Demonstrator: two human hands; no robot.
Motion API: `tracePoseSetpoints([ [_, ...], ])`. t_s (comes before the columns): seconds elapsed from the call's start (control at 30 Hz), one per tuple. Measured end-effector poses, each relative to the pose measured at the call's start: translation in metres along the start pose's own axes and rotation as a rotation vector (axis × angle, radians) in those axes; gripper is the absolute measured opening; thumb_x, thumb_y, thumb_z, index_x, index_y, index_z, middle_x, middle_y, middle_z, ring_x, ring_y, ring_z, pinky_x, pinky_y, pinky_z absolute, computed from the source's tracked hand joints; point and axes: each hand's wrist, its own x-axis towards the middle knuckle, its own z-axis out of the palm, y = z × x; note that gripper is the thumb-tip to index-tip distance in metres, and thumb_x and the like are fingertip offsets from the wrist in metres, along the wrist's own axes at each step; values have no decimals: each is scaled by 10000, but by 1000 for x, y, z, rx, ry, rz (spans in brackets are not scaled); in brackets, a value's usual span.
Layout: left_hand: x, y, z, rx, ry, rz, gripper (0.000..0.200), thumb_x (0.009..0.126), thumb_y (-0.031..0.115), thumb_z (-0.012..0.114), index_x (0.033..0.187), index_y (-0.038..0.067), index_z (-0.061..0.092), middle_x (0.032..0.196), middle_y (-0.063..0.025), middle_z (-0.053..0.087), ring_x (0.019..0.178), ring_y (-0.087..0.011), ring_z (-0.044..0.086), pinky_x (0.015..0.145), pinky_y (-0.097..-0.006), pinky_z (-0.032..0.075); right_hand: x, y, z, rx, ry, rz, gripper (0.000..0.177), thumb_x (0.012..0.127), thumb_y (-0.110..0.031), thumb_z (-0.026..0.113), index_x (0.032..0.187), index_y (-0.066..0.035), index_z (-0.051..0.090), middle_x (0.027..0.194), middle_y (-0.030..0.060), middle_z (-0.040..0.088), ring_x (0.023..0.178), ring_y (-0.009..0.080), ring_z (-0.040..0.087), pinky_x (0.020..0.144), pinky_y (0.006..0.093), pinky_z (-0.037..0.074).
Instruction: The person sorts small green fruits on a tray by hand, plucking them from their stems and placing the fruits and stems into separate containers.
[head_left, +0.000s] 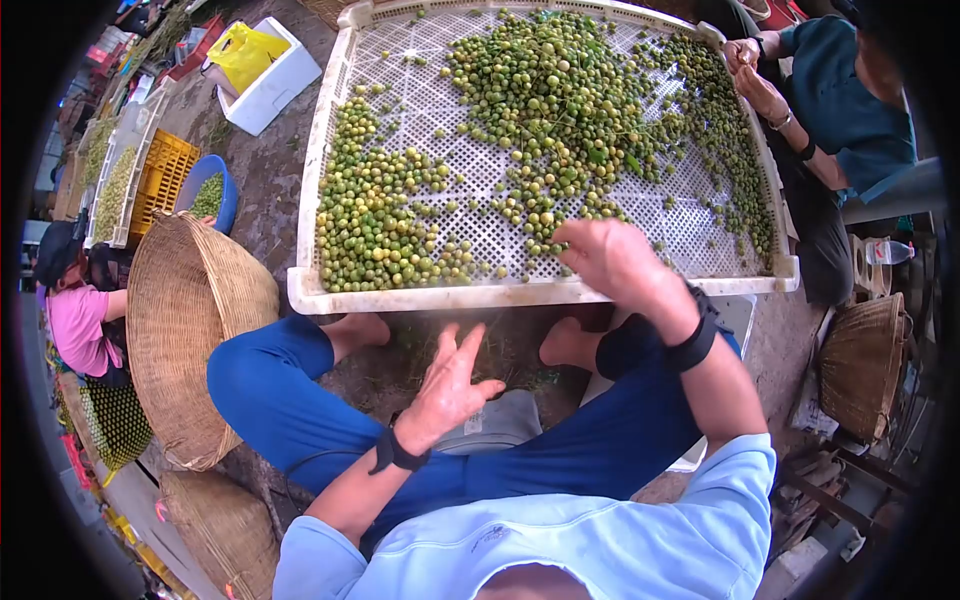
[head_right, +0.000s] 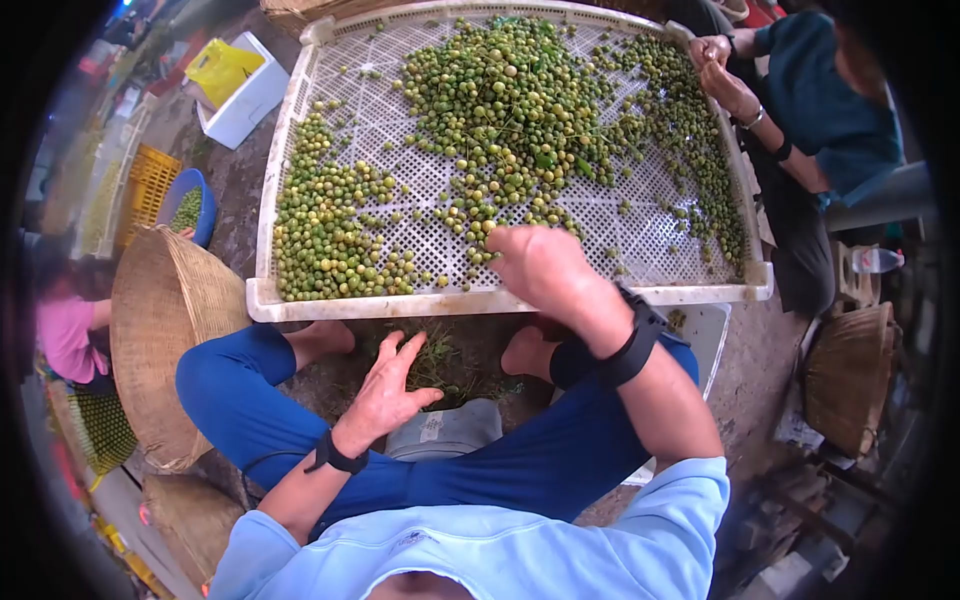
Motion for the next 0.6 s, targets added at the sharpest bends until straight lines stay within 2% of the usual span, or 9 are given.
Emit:
tracePoseSetpoints([
  [0.1,2,7,0,-58,-30,92,687,728,227,695,1306,14,390,1053,-239,576,1027,-362,529,877,-426,413,22,16,-24,5,7,72,173,785,-199,552,876,-73,628,738,164,635,737,340,622,661,440,492],
  [0.13,7,21,-17,-244,-217,-111,554,723,221,691,1202,12,505,1022,-205,597,970,-356,550,862,-414,422,30,21,-25,7,14,67,173,785,-199,552,876,-73,628,738,164,635,737,340,622,661,440,492],
  [0.17,12,25,-24,-235,-210,-104,554,723,221,691,1202,12,505,1022,-205,597,970,-356,550,862,-414,422,39,28,-25,-27,-2,89,175,779,-193,548,873,-69,628,754,167,637,749,343,621,669,441,488],
  [0.23,22,27,-36,-144,-413,47,347,727,191,678,1019,17,607,971,-173,613,905,-337,573,841,-398,435,54,44,-19,-56,-4,116,178,772,-187,543,871,-65,628,769,171,638,761,345,619,677,442,485],
  [0.27,23,29,-38,-132,-207,219,170,736,113,647,872,14,627,913,-148,618,852,-303,596,788,-360,464,61,54,-12,-33,74,128,178,767,-185,545,864,-60,625,791,173,638,780,348,615,685,440,483],
  [0.3,28,31,-44,-119,-210,230,170,736,113,647,872,14,627,913,-148,618,852,-303,596,788,-360,464,66,63,-6,-11,153,141,178,761,-184,546,857,-56,623,812,174,638,799,351,612,694,439,482],
  [0.4,45,38,-62,-306,-254,114,213,737,32,620,949,8,622,892,-138,620,796,-258,624,693,-324,493,77,66,5,41,180,190,177,766,-187,556,870,-49,594,886,165,604,854,358,588,716,450,475],
  [0.5,78,46,-81,-434,-326,-85,168,787,50,626,947,-2,627,801,-59,625,715,-104,588,654,-247,478,91,57,17,-3,256,221,236,763,-220,614,916,-54,544,954,171,549,865,370,575,735,458,468],
  [0.6,119,40,-87,-425,-210,-4,124,815,71,609,911,-6,630,768,-14,619,684,-62,542,649,-218,459,108,68,30,-88,204,229,205,767,-199,619,867,-40,536,919,168,548,869,369,573,742,456,467],
])
